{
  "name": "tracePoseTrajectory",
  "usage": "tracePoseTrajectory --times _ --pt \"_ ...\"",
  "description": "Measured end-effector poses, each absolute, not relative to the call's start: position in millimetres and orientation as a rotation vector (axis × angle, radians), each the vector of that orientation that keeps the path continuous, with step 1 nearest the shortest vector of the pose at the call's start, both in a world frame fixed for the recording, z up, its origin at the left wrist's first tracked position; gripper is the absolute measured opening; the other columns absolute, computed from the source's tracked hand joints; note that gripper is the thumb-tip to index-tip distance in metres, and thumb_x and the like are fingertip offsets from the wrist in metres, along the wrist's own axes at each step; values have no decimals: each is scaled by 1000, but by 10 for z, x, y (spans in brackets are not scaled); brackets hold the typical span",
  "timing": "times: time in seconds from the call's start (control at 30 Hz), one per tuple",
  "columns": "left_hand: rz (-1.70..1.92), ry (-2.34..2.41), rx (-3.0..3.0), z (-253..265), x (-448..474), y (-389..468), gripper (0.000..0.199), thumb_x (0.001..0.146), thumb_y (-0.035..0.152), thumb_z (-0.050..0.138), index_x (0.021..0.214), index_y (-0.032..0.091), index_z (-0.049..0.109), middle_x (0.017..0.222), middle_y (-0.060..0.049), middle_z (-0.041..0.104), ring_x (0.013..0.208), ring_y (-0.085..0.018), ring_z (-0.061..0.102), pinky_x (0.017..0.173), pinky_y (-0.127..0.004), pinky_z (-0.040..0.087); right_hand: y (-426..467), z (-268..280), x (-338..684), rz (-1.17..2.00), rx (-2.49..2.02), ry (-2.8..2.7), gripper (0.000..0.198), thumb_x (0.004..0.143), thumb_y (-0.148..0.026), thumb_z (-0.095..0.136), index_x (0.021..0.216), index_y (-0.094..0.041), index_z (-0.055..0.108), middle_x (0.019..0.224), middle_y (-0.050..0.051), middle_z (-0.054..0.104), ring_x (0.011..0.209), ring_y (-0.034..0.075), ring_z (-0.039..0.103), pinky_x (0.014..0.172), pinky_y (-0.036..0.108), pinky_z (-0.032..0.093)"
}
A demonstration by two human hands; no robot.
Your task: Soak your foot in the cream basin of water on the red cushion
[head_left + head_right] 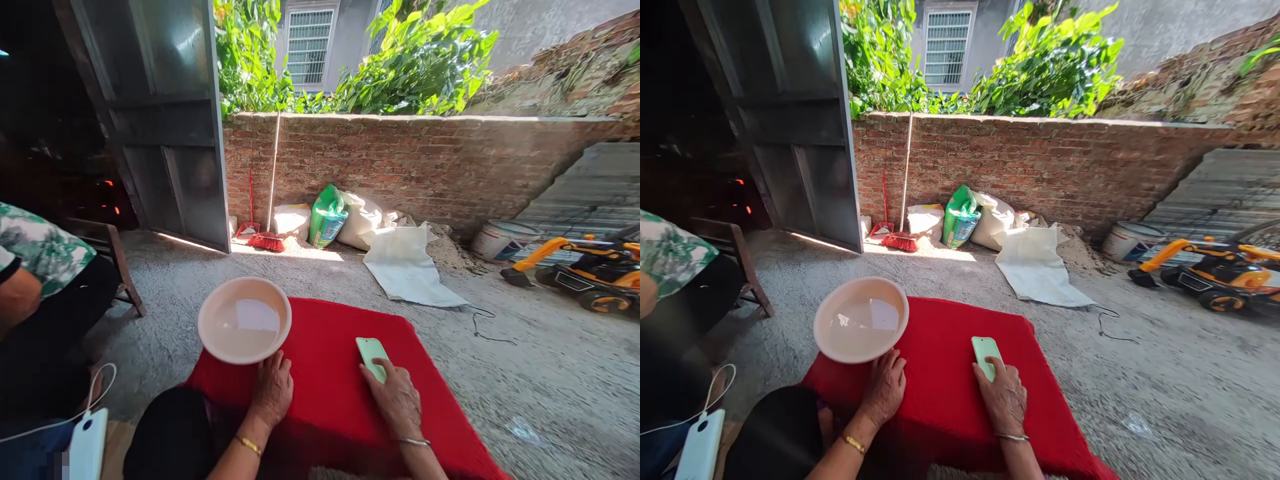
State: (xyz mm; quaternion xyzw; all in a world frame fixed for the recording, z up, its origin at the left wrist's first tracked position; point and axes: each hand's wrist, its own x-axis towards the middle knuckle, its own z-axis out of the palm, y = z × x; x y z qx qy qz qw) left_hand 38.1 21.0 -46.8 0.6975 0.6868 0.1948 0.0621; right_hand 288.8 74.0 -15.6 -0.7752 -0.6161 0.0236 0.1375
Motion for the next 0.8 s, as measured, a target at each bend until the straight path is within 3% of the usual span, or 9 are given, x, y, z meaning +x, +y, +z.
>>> tracePoseTrajectory --times 0.23,0.37,0.6,0.8 --pt "669 2086 2169 -570 356 191 33 85 11 42 106 23 65 128 -7 63 125 -23 53 111 -46 38 992 -93 1644 70 -1859 -2191 29 88 -44 60 109 -26 68 98 7 63 92 22 62 78 30 41" --pt "689 2084 2188 -593 361 170 32 85 11 42 103 23 65 130 -7 62 128 -24 51 111 -46 38 1135 -116 1473 96 -1821 -2249 27 86 -47 61 105 -29 68 98 5 62 93 20 60 78 28 37" --pt "572 2125 2149 -547 383 155 36 88 11 38 107 23 65 129 -6 62 126 -22 53 111 -45 39 1323 106 2479 92 -2238 -2002 38 91 -43 49 120 -24 63 104 12 63 95 27 63 77 36 42" --pt "590 2130 2160 -547 360 181 38 88 10 37 109 23 66 129 -7 64 126 -22 54 111 -44 40 1150 196 3533 236 -2500 -1585 48 91 -51 41 122 -20 63 107 18 64 97 31 64 76 38 47"
